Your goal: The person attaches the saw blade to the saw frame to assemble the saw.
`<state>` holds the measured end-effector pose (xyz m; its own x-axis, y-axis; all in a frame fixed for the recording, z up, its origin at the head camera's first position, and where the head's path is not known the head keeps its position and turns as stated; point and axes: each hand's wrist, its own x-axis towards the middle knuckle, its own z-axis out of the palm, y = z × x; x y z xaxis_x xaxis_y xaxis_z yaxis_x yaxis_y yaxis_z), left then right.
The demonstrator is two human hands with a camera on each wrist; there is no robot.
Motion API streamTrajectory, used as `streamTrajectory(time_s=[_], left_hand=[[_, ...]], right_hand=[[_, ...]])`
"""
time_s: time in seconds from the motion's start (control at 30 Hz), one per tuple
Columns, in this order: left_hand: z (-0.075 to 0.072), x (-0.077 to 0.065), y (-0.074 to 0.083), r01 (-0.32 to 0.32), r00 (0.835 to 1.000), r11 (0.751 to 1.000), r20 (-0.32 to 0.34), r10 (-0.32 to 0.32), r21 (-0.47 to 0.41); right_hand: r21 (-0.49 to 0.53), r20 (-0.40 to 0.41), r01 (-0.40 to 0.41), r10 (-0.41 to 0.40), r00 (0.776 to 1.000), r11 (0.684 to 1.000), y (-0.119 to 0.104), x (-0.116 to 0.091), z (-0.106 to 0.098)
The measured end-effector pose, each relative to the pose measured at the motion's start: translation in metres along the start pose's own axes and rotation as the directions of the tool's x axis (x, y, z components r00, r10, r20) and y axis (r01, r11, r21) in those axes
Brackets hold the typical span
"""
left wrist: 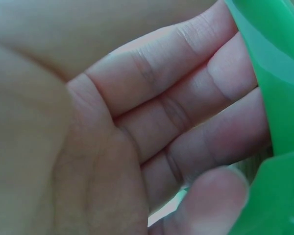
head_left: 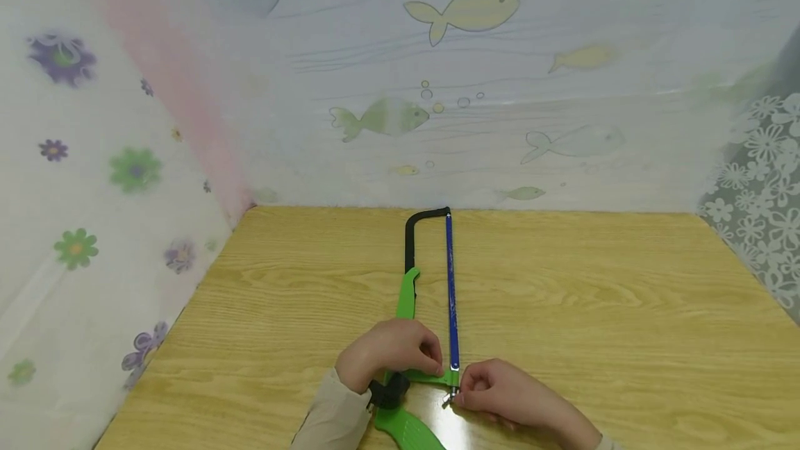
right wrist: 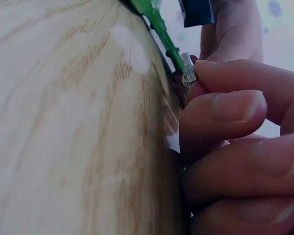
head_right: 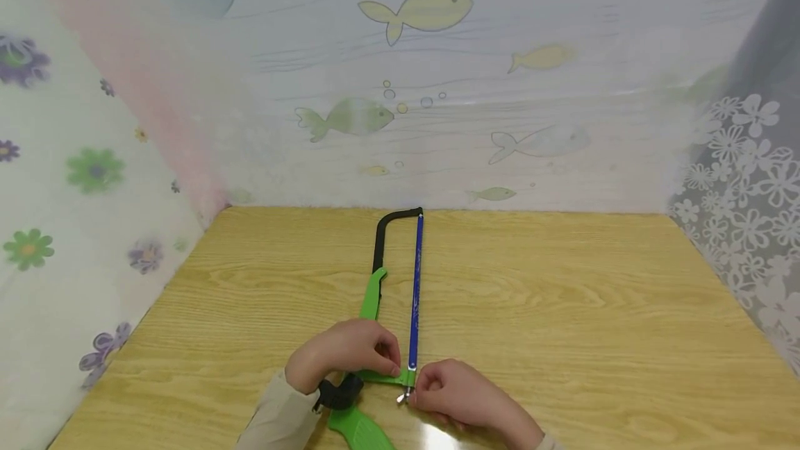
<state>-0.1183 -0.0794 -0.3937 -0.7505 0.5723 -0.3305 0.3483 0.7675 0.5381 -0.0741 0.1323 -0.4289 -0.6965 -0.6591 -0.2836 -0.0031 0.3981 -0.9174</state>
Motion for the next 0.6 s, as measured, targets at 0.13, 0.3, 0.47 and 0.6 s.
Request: streamTrajectory(time_s=[0.13, 0.3, 0.47, 0.6], left_hand=[[-0.0006, 0.0000, 0.0007, 0.008, 1.000, 1.000, -0.003, -0.008, -0.003], [-0.0014, -0.0002, 0.0017, 0.008, 1.000, 1.000, -0.010, -0.008, -0.002], [-0.0012, -0.0007, 0.0020, 0.004, 1.000, 1.000, 0.000, -0.004, 0.001], [-0.0005, -0.0015, 0.0019, 0.003, 1.000, 1.000, 0.003, -0.003, -0.001]], right_hand=[[-0.005, 0.003, -0.013, 0.013, 1.000, 1.000, -0.0005, 0.0001, -0.0004], [-0.018, -0.001, -0.020, 0.020, 1.000, 1.000, -0.0007, 0.0004, -0.0010], [-0.021, -0.009, -0.032, 0.032, 0.999, 0.999, -0.0011, -0.0001, 0.0005], [-0.023, -0.015, -0.034, 0.034, 0.999, 0.999, -0.0009, -0.0003, 0.0017]])
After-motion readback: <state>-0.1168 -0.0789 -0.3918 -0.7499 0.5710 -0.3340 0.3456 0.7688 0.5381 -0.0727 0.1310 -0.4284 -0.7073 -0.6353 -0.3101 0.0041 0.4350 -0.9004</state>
